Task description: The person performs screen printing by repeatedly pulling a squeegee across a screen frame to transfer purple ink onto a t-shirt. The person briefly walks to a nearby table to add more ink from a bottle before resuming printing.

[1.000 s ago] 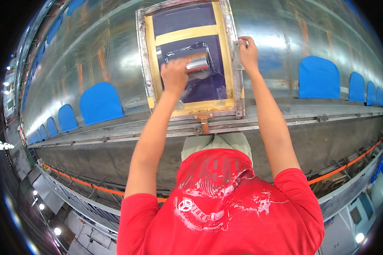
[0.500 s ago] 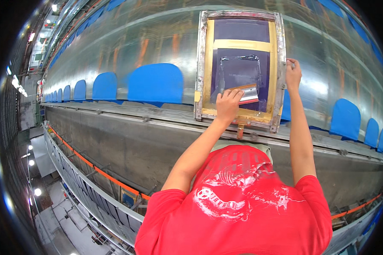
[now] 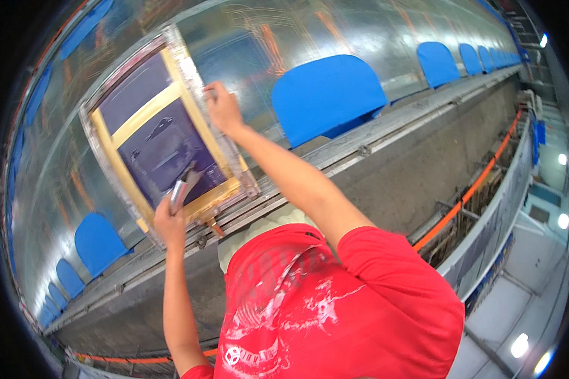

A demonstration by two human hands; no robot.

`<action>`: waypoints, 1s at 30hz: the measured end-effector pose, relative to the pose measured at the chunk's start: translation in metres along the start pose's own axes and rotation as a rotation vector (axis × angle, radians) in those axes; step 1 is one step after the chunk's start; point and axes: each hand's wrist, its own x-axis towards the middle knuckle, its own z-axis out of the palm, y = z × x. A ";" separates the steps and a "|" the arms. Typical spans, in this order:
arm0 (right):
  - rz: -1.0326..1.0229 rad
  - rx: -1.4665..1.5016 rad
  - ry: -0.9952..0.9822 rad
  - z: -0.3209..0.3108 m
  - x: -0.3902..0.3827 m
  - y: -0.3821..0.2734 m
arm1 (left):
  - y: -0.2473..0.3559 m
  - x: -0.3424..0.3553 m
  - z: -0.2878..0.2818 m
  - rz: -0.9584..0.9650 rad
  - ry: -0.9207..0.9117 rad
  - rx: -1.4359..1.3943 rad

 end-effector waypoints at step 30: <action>0.045 -0.236 -0.002 0.036 -0.003 0.019 | -0.057 0.031 0.015 0.362 0.103 0.196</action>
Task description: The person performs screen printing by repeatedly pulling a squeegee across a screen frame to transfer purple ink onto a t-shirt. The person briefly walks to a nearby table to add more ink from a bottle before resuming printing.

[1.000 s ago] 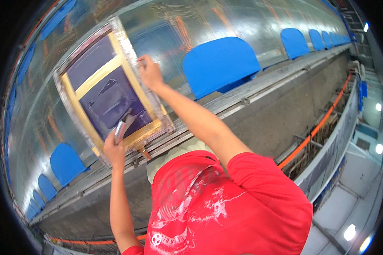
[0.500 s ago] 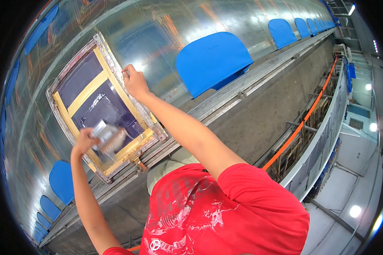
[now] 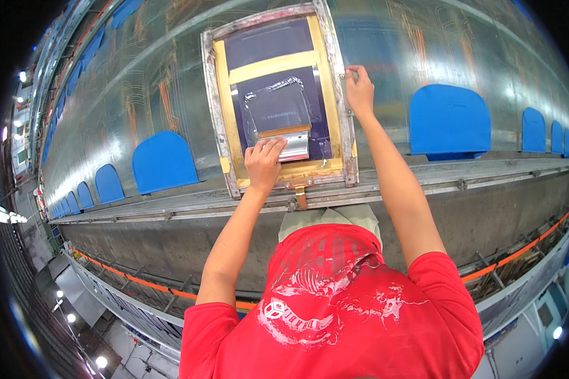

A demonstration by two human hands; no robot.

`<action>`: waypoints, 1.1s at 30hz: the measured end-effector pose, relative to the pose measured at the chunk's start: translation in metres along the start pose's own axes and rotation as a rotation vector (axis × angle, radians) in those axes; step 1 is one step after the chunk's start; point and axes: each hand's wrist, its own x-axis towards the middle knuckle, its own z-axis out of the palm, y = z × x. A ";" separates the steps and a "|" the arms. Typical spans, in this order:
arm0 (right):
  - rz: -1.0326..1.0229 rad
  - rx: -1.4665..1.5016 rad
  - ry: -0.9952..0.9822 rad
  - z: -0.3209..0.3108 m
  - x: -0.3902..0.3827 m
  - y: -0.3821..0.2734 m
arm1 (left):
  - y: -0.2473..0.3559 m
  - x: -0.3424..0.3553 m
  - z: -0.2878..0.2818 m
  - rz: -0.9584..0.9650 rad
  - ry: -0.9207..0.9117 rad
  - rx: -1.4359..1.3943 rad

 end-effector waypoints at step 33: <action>-0.140 0.118 -0.057 0.232 -0.129 -0.158 | -0.237 -0.116 -0.145 -0.036 -0.095 0.000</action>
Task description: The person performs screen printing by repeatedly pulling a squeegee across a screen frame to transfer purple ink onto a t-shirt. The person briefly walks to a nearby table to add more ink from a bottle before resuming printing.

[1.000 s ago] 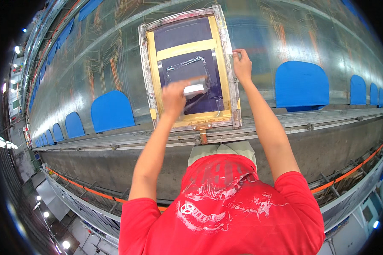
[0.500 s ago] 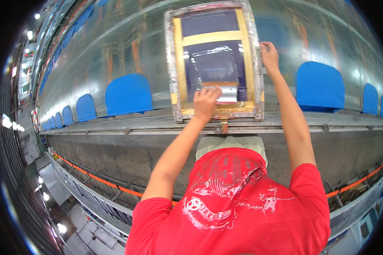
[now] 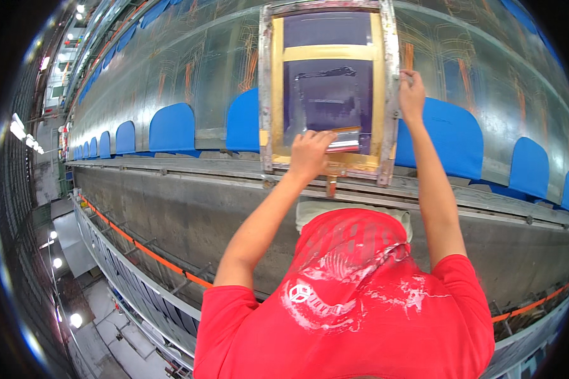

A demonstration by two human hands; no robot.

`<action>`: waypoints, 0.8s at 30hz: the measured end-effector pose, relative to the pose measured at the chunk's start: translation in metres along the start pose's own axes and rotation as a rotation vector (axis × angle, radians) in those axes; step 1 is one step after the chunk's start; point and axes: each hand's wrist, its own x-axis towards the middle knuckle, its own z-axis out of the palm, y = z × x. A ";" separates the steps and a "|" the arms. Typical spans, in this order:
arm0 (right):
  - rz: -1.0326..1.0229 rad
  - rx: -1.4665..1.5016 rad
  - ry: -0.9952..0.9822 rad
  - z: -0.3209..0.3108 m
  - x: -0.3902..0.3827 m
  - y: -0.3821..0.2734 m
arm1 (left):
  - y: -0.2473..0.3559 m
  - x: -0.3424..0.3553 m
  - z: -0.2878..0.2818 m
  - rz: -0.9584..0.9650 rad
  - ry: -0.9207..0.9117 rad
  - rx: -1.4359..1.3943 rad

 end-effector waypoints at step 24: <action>0.155 -0.118 0.006 0.089 -0.044 -0.008 | -0.164 0.097 -0.002 -0.066 0.078 0.145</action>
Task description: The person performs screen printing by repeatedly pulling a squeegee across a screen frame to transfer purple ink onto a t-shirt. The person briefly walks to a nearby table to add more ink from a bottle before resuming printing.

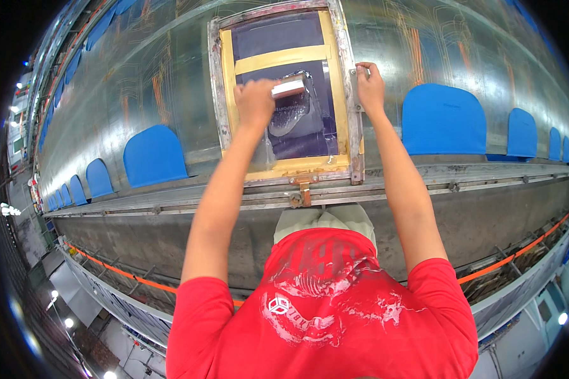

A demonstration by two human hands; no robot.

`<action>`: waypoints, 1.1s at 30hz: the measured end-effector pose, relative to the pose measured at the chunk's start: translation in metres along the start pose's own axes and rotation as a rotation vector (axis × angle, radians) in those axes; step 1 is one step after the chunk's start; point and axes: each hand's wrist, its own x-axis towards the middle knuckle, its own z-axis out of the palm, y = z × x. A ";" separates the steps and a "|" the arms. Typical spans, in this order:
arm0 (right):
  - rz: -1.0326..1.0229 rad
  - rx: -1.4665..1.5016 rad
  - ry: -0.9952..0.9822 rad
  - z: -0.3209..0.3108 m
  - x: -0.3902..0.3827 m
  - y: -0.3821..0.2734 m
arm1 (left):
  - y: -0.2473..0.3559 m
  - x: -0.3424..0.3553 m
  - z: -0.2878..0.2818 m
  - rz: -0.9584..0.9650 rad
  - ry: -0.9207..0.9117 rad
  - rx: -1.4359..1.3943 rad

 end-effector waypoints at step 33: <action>-0.188 -0.029 0.125 0.029 -0.015 -0.067 | -0.007 -0.153 -0.066 0.160 -0.009 -0.227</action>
